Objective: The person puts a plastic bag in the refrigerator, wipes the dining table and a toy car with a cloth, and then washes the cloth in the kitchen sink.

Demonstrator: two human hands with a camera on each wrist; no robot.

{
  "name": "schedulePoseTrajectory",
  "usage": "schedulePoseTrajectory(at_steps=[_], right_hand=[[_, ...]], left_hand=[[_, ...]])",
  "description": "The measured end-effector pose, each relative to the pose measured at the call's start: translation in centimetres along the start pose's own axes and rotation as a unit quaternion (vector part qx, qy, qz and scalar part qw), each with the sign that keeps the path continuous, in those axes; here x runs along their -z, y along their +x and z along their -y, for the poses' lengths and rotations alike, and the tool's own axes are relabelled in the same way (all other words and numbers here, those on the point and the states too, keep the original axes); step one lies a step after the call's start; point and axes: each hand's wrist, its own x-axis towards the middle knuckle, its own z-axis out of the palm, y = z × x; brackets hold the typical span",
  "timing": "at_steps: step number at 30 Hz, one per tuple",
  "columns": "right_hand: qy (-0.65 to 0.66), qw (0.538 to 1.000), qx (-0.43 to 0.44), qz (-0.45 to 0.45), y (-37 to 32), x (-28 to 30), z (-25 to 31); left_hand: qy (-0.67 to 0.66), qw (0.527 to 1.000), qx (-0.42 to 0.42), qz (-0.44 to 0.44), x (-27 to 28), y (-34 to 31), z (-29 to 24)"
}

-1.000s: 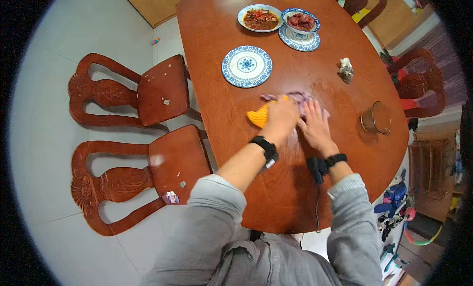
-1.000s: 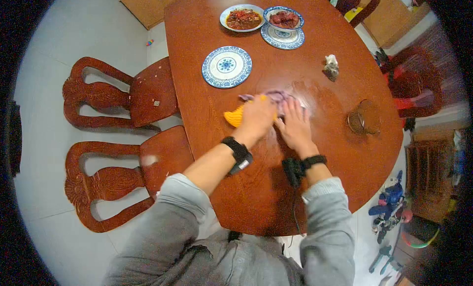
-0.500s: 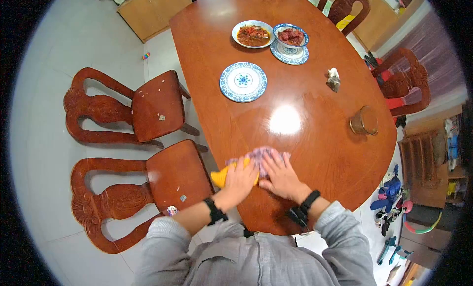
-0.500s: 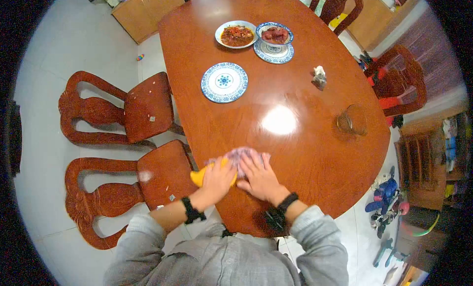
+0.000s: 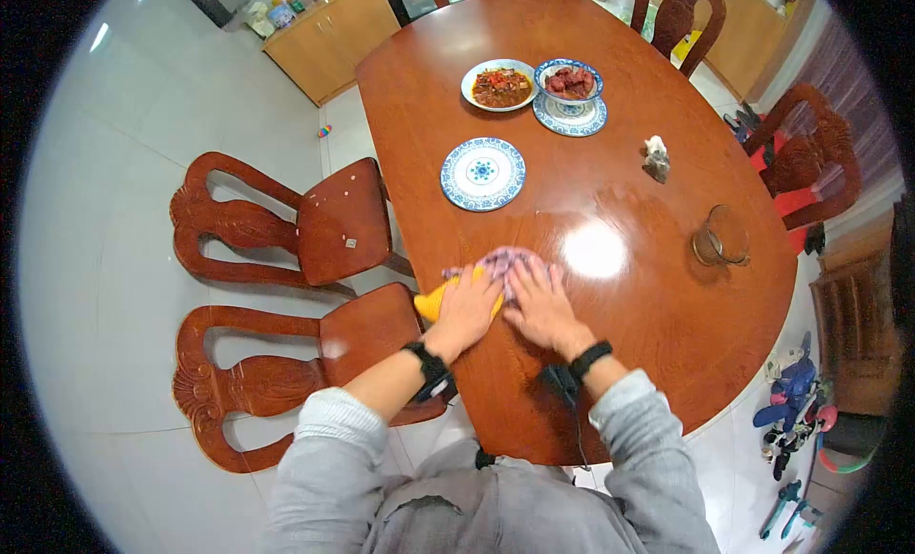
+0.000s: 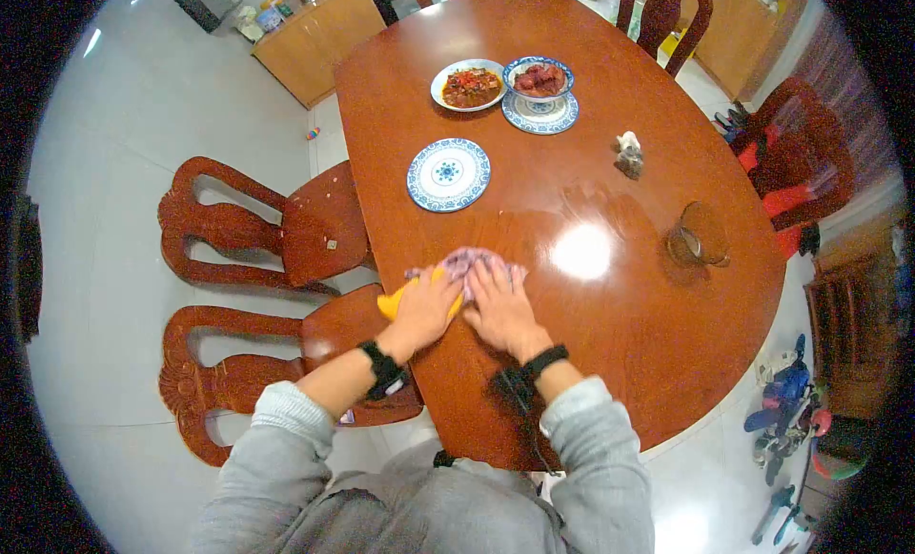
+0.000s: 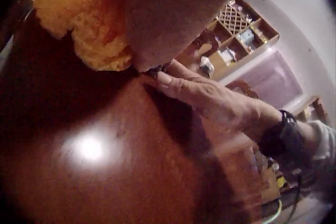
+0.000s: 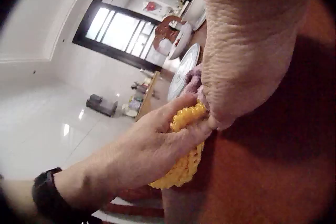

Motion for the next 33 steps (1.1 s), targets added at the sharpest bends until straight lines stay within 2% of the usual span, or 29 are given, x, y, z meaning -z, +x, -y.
schedulePoseTrajectory(at_steps=[4, 8, 12, 14, 15, 17, 18, 22, 23, 27, 29, 30, 31, 33], right_hand=[[0.054, 0.997, 0.058, 0.026, -4.7, -0.1, 3.7], [0.085, 0.994, 0.041, 0.051, -4.6, 0.0, 4.9], [0.089, 0.994, 0.001, 0.055, -0.8, -0.5, 5.8], [0.087, 0.995, -0.009, 0.056, 1.7, -0.9, 6.3], [0.082, 0.995, -0.006, 0.050, 3.1, -1.1, 6.5], [0.075, 0.996, -0.005, 0.047, 6.2, -1.5, 6.7], [0.073, 0.997, -0.005, 0.036, 7.7, -1.9, 6.7], [0.046, 0.999, -0.008, 0.013, 14.5, -2.7, 6.3], [0.034, 0.999, -0.006, 0.006, 15.9, -2.9, 6.1], [0.024, 0.998, -0.020, -0.046, 18.4, -3.0, 5.9], [0.105, 0.994, -0.009, -0.022, 18.5, -1.6, 5.3], [0.159, 0.986, 0.020, -0.056, 18.5, -0.5, 4.9], [0.155, 0.986, 0.017, -0.056, 18.4, 0.7, 4.4], [0.089, 0.990, -0.083, 0.066, 18.5, 2.7, 3.0]], left_hand=[[-0.030, 0.999, 0.001, 0.039, 2.4, -4.2, -0.2], [-0.033, 0.999, -0.006, -0.007, 1.3, -2.5, 1.9], [-0.041, 0.999, 0.001, -0.023, 1.2, -0.4, 5.1], [-0.070, 0.996, 0.055, -0.005, 0.7, 0.3, 6.9], [-0.075, 0.996, 0.052, -0.005, 0.5, 0.8, 7.9], [-0.063, 0.994, 0.089, -0.019, 0.4, 1.8, 10.3], [-0.029, 0.995, 0.077, -0.058, -0.1, 2.5, 11.9], [-0.011, 0.993, 0.078, -0.089, -0.9, 5.8, 16.7], [-0.008, 0.990, 0.103, -0.100, -0.6, 6.8, 17.2], [-0.024, 0.982, 0.156, -0.102, -1.1, 8.1, 18.7], [-0.048, 0.982, 0.149, -0.107, -0.8, 8.1, 18.7], [-0.051, 0.981, 0.157, -0.103, -0.1, 8.1, 18.1], [-0.055, 0.980, 0.166, -0.098, 0.5, 8.1, 17.4], [-0.046, 0.982, 0.168, -0.076, 1.2, 8.4, 15.5]])
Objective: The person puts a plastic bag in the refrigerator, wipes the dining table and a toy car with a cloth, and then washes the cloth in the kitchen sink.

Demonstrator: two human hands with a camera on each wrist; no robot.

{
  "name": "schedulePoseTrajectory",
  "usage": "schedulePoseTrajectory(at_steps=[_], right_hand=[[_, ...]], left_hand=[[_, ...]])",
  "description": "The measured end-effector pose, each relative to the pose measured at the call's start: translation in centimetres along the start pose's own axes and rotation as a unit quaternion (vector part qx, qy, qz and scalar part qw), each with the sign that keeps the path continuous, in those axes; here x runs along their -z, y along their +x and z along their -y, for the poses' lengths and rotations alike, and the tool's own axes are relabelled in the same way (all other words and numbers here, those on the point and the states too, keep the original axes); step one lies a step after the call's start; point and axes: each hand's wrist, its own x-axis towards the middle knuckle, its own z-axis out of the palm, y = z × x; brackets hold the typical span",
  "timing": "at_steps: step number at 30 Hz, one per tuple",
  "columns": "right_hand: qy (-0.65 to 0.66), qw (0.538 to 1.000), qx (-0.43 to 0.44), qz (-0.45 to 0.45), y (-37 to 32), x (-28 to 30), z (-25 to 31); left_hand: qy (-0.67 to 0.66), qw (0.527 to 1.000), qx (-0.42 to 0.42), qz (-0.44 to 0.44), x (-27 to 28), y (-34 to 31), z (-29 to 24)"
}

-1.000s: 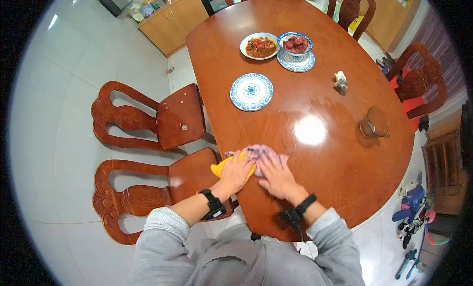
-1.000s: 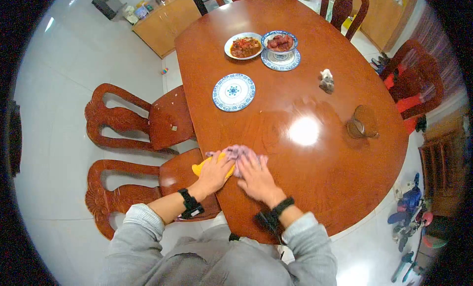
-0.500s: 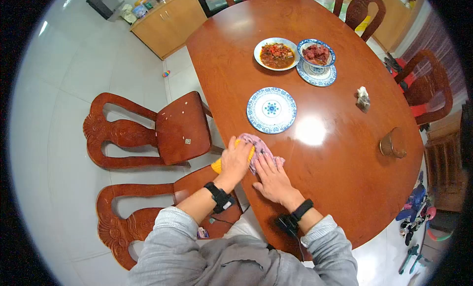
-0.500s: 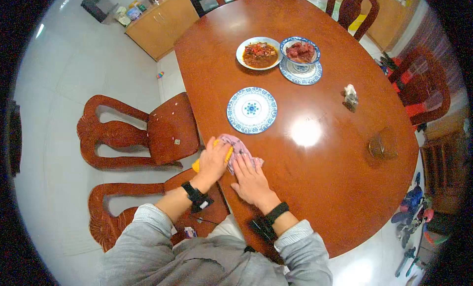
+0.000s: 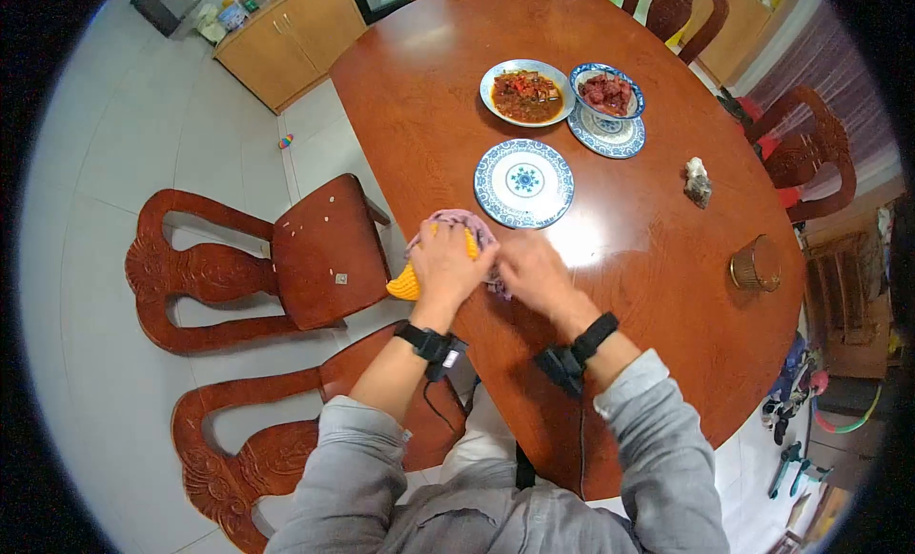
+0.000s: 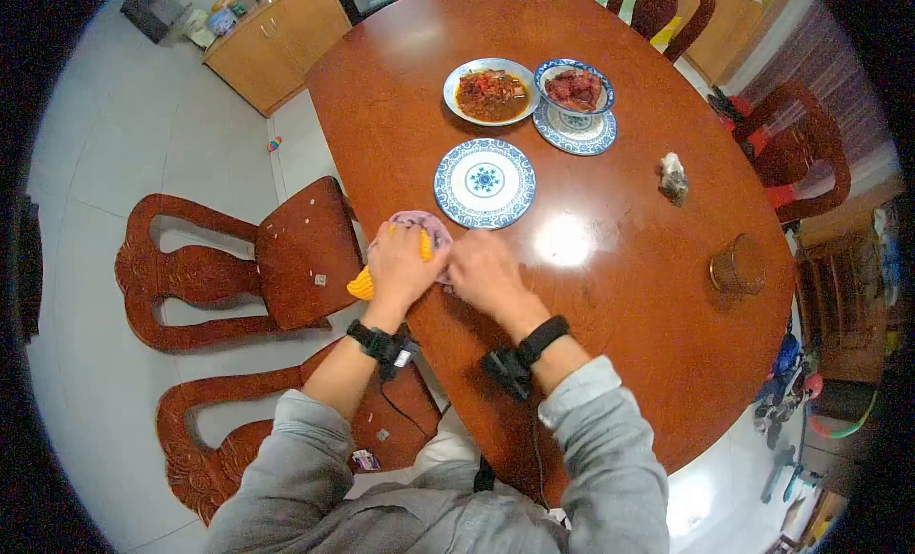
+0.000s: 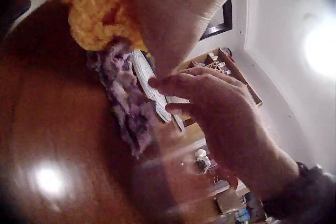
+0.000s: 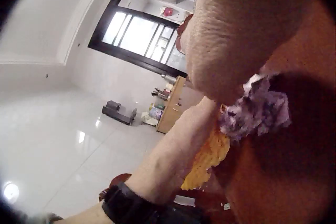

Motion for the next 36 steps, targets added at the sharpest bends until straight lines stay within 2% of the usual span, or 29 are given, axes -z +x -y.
schedulePoseTrajectory(at_steps=[1, 2, 4, 5, 6, 8, 10, 13, 15, 16, 18, 19, 20, 22, 24, 26, 30, 32, 33, 34, 36], right_hand=[[-0.011, 0.994, 0.007, -0.109, 0.5, -0.3, -1.5], [-0.021, 0.976, 0.016, -0.218, 1.1, -1.1, -3.5], [-0.141, 0.941, 0.040, -0.305, 1.1, -2.1, -6.5], [-0.175, 0.933, 0.048, -0.310, 0.4, -1.9, -6.2], [-0.172, 0.935, 0.048, -0.307, -0.5, -1.9, -5.7], [-0.179, 0.960, -0.011, -0.217, -3.0, -1.0, -4.6], [-0.168, 0.971, -0.041, -0.168, -5.4, -1.2, -3.9], [-0.128, 0.980, -0.034, -0.149, -9.8, -1.9, -3.4], [0.047, 0.992, -0.077, -0.082, -12.2, -1.7, -3.1], [0.050, 0.993, -0.074, -0.083, -13.2, -1.4, -3.2], [0.042, 0.977, -0.035, -0.208, -14.9, -0.6, -4.3], [-0.049, 0.974, 0.000, -0.222, -15.1, -1.6, -5.6], [-0.044, 0.973, -0.001, -0.224, -15.4, -2.5, -6.2], [-0.157, 0.962, 0.025, -0.222, -16.0, -3.5, -6.7], [-0.165, 0.963, 0.002, -0.212, -16.5, -3.4, -6.5], [-0.173, 0.964, -0.029, -0.201, -17.3, -4.1, -6.1], [-0.202, 0.964, -0.056, -0.162, -17.0, -4.4, -5.6], [-0.185, 0.965, -0.053, -0.179, -17.1, -4.2, -5.3], [-0.181, 0.966, -0.055, -0.177, -17.2, -4.3, -5.1], [-0.184, 0.967, -0.065, -0.161, -17.1, -4.2, -5.0], [-0.185, 0.968, -0.076, -0.151, -17.0, -3.9, -5.1]], left_hand=[[0.017, 1.000, 0.002, 0.021, -0.1, -0.2, -1.0], [0.073, 0.997, -0.038, -0.016, -0.2, -1.2, -2.0], [0.046, 0.994, -0.071, -0.064, -1.2, -2.9, -3.1], [0.049, 0.994, -0.070, -0.063, -1.6, -3.7, -3.5], [0.037, 0.995, -0.068, -0.064, -1.8, -4.5, -4.0], [0.022, 0.995, -0.065, -0.071, -1.8, -6.4, -5.5], [-0.010, 0.998, -0.059, -0.030, -1.5, -8.8, -7.3], [-0.068, 0.994, -0.081, -0.036, -1.0, -12.4, -9.0], [-0.150, 0.984, -0.091, -0.037, 0.1, -13.8, -9.1], [-0.146, 0.984, -0.090, -0.037, 0.6, -14.2, -9.2], [-0.127, 0.989, 0.009, -0.074, 2.5, -13.9, -9.9], [-0.133, 0.986, -0.009, -0.097, 2.5, -13.6, -10.3], [-0.129, 0.987, -0.011, -0.095, 1.6, -13.6, -10.8], [-0.022, 0.981, -0.175, -0.085, -0.9, -13.2, -11.6], [0.022, 0.983, -0.165, -0.072, -1.5, -11.8, -11.3], [0.073, 0.995, -0.048, -0.041, -2.1, -8.6, -9.7], [0.069, 0.992, -0.093, -0.041, -3.1, -4.1, -10.2], [0.084, 0.989, -0.116, 0.039, -4.1, -3.2, -12.2], [0.119, 0.978, -0.108, 0.131, -3.4, -2.9, -14.0], [0.181, 0.957, -0.220, 0.050, -4.3, -3.9, -14.5], [0.012, 0.976, -0.215, 0.031, -3.4, -6.0, -14.4]])
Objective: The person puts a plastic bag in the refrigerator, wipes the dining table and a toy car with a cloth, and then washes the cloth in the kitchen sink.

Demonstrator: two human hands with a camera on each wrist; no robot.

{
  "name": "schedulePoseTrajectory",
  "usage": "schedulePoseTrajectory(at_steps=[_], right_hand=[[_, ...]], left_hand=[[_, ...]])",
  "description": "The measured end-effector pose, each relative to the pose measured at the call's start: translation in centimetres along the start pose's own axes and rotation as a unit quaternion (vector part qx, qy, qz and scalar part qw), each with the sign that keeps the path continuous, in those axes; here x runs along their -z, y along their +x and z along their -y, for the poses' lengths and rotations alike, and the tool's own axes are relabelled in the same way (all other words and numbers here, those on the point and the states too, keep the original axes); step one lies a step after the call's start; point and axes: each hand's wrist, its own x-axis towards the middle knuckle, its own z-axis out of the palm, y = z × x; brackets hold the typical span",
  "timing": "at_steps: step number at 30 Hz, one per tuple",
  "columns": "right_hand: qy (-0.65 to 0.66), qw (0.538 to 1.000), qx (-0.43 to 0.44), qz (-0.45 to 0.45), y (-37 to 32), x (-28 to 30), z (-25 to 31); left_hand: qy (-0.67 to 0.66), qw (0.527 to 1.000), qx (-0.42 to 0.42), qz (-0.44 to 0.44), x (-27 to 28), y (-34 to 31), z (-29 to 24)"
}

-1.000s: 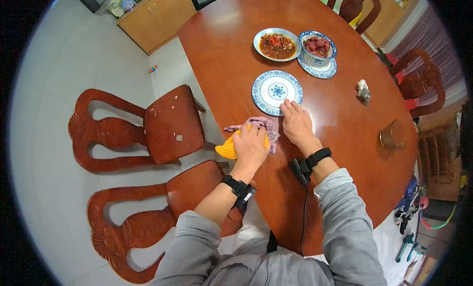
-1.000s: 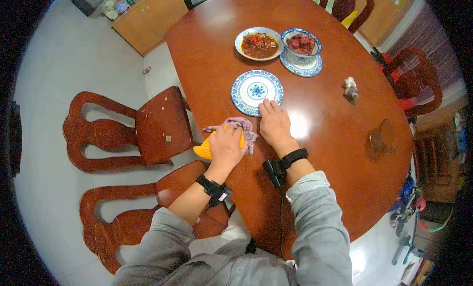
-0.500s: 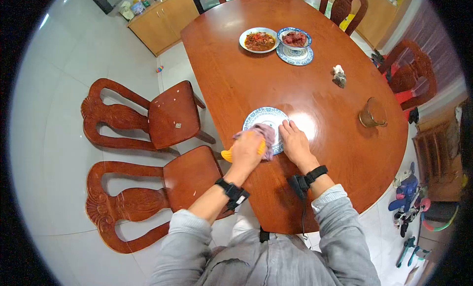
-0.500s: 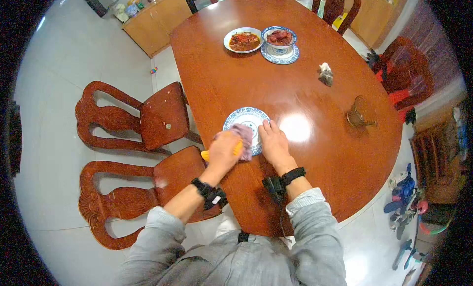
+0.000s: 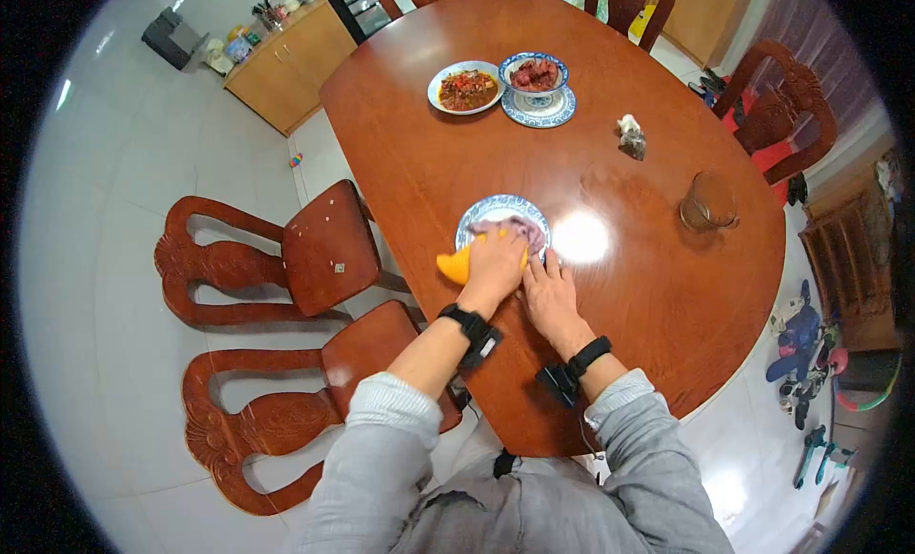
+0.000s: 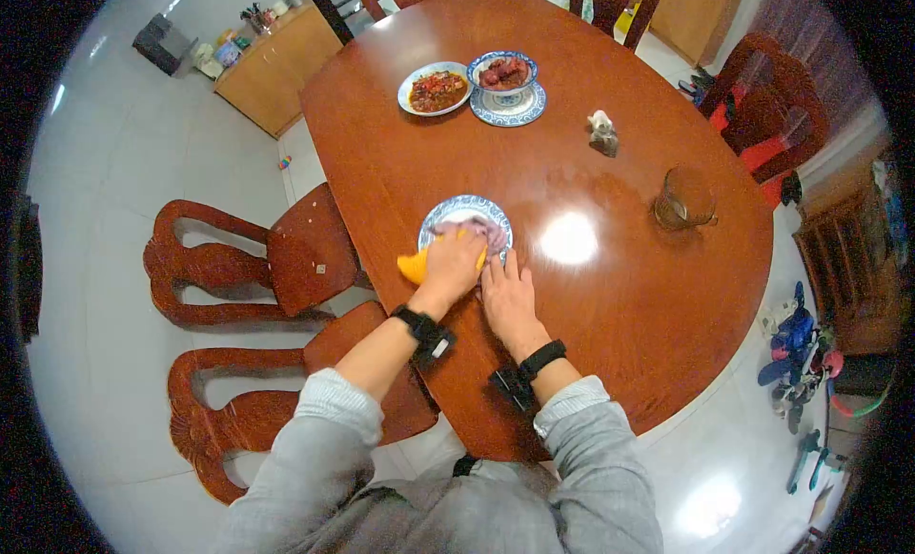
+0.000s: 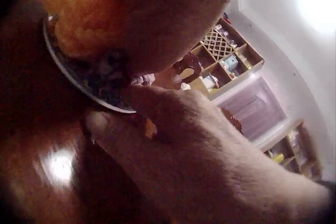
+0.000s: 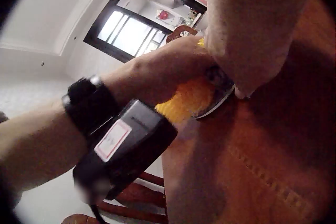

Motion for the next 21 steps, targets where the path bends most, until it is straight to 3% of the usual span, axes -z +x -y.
schedulePoseTrajectory(at_steps=[4, 7, 8, 11, 13, 17, 21], right_hand=[[-0.003, 0.999, 0.050, -0.008, -0.9, 0.0, 0.0], [0.019, 0.999, 0.044, -0.008, -0.8, -0.5, 0.6], [0.037, 0.999, 0.031, -0.013, -0.5, -0.6, 0.8], [0.021, 1.000, 0.014, 0.001, 0.3, -0.9, 1.0], [-0.009, 1.000, -0.006, -0.004, 0.6, -1.1, 1.2], [-0.039, 0.998, -0.002, 0.044, 0.8, -0.1, 0.8], [0.012, 0.999, -0.019, 0.039, 0.9, 0.2, 0.6]], left_hand=[[-0.072, 0.995, -0.066, 0.002, 2.1, -3.2, 2.0], [0.006, 0.995, 0.050, 0.087, 2.3, -1.6, 2.6], [0.022, 0.996, 0.082, 0.031, 1.1, -0.2, 3.2], [0.020, 0.995, 0.085, 0.053, 0.1, 4.5, 3.3], [0.006, 0.997, 0.028, 0.072, -0.3, 5.8, 2.4], [-0.066, 0.996, -0.029, 0.055, 0.7, 3.3, 1.8], [-0.099, 0.994, -0.006, 0.048, 2.9, -2.3, 3.7]])
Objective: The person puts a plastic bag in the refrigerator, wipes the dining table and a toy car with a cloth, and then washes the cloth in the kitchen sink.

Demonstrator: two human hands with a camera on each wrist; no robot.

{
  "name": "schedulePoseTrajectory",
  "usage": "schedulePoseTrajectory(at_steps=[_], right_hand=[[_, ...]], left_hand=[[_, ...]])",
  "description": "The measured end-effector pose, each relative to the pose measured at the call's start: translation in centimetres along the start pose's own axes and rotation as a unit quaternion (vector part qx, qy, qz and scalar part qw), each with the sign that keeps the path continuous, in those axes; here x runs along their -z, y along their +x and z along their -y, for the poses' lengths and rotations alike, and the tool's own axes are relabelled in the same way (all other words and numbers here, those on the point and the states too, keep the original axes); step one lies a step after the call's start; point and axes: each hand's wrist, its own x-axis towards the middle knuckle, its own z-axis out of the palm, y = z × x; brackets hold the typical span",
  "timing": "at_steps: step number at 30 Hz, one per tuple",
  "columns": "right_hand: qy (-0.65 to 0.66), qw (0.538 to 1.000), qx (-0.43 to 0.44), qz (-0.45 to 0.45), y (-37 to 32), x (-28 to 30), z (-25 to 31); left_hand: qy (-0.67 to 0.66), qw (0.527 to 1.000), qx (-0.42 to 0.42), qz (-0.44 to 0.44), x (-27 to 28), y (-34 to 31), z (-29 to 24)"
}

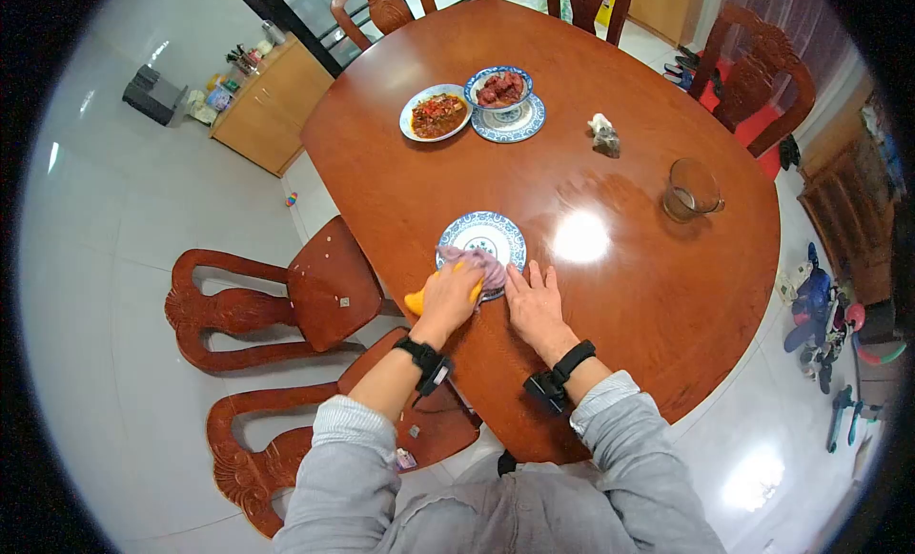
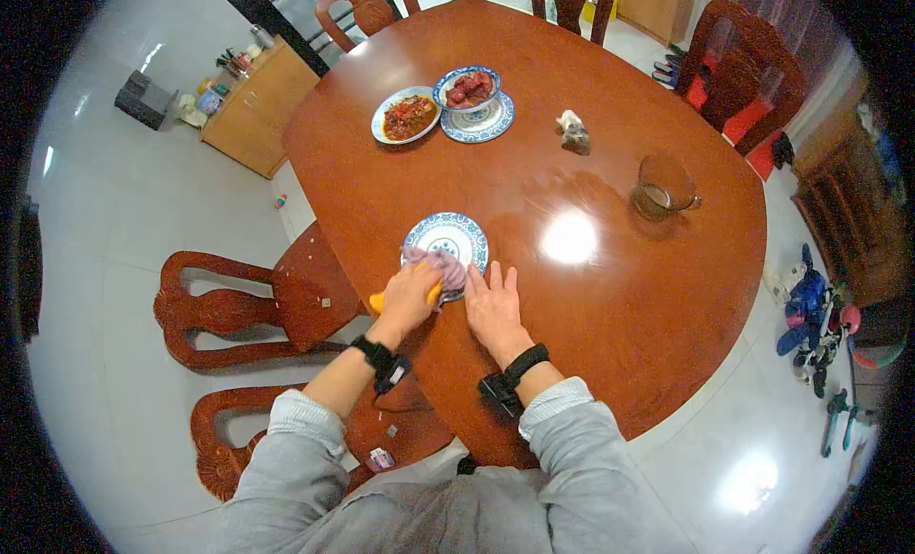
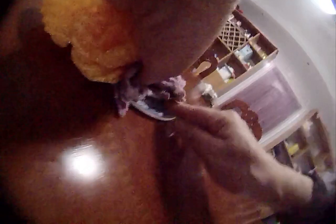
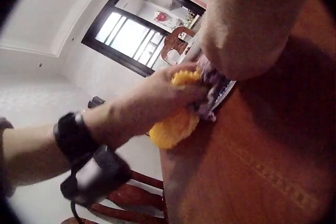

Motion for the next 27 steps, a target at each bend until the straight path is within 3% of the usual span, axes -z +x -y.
schedulePoseTrajectory(at_steps=[3, 5, 6, 10, 13, 15, 16, 18, 20, 21, 22, 23, 27], right_hand=[[0.009, 0.997, 0.011, -0.074, -0.5, -0.2, -0.8], [0.008, 0.997, 0.001, -0.076, -1.1, -0.4, -2.0], [0.005, 0.999, -0.029, -0.046, -1.8, 0.0, -2.9], [-0.025, 0.993, -0.052, -0.105, -7.0, 1.9, -9.4], [-0.029, 0.993, -0.095, -0.071, -10.8, 2.4, -12.7], [-0.028, 0.991, -0.109, -0.069, -11.7, 2.6, -13.0], [-0.025, 0.990, -0.116, -0.071, -11.6, 2.4, -12.9], [-0.022, 0.990, -0.118, -0.070, -11.4, 2.1, -12.8], [-0.042, 0.988, -0.129, -0.069, -11.3, 1.9, -12.6], [-0.041, 0.989, -0.129, -0.067, -11.1, 1.9, -12.6], [-0.046, 0.986, -0.145, -0.061, -10.8, 1.9, -12.6], [-0.050, 0.984, -0.163, -0.055, -10.6, 1.9, -12.6], [-0.060, 0.981, -0.162, -0.086, -9.9, 1.6, -13.0]], left_hand=[[0.032, 0.998, 0.062, -0.004, 0.3, -1.9, 1.6], [0.047, 0.976, 0.210, -0.020, 0.2, -1.6, 2.8], [0.077, 0.972, 0.215, -0.056, -0.1, -1.0, 3.7], [0.099, 0.958, 0.266, -0.031, -0.5, 4.3, 8.1], [0.081, 0.935, 0.345, -0.013, 0.7, 9.7, 9.0], [0.069, 0.942, 0.328, 0.010, 0.4, 13.2, 9.0], [0.120, 0.945, 0.294, -0.074, -2.0, 14.8, 9.5], [0.078, 0.959, 0.270, -0.022, -4.2, 18.5, 7.7], [0.044, 0.985, 0.159, -0.044, -5.9, 20.6, 4.4], [0.089, 0.990, 0.112, 0.002, -6.0, 21.0, 1.9], [0.089, 0.992, 0.054, 0.065, -6.1, 20.9, -0.1], [0.112, 0.993, 0.002, 0.022, -6.7, 20.4, -1.7], [0.038, 0.992, -0.108, 0.061, -7.3, 14.7, -2.3]])
